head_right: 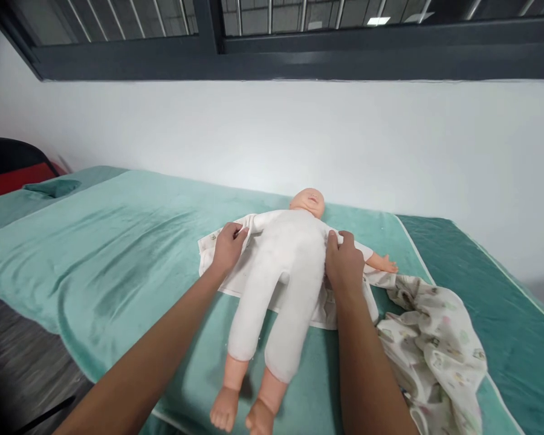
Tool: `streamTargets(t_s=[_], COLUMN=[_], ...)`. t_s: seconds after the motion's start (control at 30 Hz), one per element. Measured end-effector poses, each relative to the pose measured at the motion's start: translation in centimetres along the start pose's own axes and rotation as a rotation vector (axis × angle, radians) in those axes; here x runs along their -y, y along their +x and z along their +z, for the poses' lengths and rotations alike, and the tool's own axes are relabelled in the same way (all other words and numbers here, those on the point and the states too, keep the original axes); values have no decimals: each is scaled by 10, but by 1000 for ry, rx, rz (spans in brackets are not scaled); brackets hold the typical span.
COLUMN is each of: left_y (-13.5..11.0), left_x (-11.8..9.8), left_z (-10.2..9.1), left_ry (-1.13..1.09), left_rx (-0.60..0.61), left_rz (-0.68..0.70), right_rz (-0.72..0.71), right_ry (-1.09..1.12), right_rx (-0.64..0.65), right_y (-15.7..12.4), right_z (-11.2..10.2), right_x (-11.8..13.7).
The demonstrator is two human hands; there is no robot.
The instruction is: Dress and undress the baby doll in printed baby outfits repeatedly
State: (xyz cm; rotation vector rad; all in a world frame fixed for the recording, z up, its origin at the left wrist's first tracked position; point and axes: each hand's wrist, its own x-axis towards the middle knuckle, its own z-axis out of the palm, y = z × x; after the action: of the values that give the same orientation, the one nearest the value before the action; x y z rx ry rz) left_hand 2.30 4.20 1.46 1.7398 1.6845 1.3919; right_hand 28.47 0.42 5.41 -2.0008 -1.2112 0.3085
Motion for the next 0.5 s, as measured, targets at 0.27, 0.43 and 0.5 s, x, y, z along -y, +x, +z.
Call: streamTargets(t_s=[0.27, 0.43, 0.5], left_y=[27, 47, 51], left_x=[-39, -61, -70], left_z=[7, 7, 2], left_ry=[-282, -337, -348], left_rx=[99, 118, 123], left_rz=[-69, -106, -112], right_rz=[110, 133, 137], right_ry=[693, 872, 901], right_rx=[240, 411, 472], right_y=[4, -12, -17], right_z=[17, 22, 26], right_x=[1, 19, 23])
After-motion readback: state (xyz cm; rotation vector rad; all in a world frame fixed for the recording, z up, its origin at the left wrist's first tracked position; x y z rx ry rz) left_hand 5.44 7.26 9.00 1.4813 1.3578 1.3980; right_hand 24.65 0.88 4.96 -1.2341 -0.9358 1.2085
